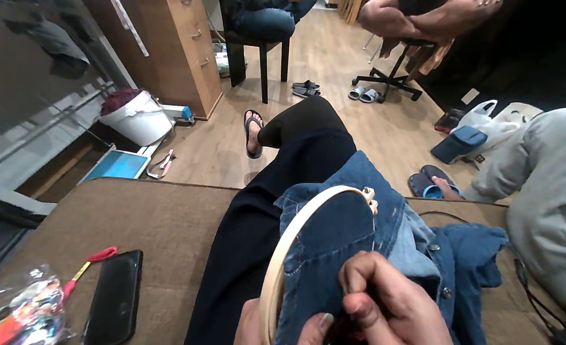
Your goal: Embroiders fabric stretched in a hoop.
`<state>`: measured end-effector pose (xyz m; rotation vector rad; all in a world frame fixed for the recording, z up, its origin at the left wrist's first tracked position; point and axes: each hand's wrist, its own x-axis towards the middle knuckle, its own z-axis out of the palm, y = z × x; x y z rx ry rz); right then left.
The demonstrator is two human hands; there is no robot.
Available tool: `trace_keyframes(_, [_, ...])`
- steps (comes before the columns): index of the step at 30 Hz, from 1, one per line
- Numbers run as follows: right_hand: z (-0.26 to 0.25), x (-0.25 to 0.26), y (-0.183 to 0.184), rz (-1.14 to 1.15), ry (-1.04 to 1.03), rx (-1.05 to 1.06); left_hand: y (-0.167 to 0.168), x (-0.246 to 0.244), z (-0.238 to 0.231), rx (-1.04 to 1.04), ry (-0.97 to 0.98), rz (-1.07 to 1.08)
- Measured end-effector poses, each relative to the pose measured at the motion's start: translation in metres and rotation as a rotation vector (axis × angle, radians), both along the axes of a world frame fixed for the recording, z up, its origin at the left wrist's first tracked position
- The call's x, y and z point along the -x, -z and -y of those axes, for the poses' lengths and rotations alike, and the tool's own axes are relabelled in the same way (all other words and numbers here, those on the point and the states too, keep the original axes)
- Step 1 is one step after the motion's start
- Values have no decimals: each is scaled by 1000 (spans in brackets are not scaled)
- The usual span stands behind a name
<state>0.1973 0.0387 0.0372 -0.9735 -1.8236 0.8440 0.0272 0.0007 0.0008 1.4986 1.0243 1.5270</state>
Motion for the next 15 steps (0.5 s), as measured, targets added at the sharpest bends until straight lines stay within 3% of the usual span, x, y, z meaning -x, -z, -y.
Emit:
trace_keyframes(3, [0,-1,-3,16,-5,-27,0,0,1,-2,-17,-56])
trace_keyframes(7, [7,10,1,218,61,-485,0,1,2,-17,-16,-87])
trace_keyframes(9, [3,8,-1,124,20,-365,1,0,2,-17,-28,-71])
trace_keyframes(12, [-6,-5,-17,-175,-95,12,-1,-1,-1,-34,13,-82])
trace_keyframes(15, [-5,-30,-55,-366,-17,20,-4,-3,-4,63,71,-51])
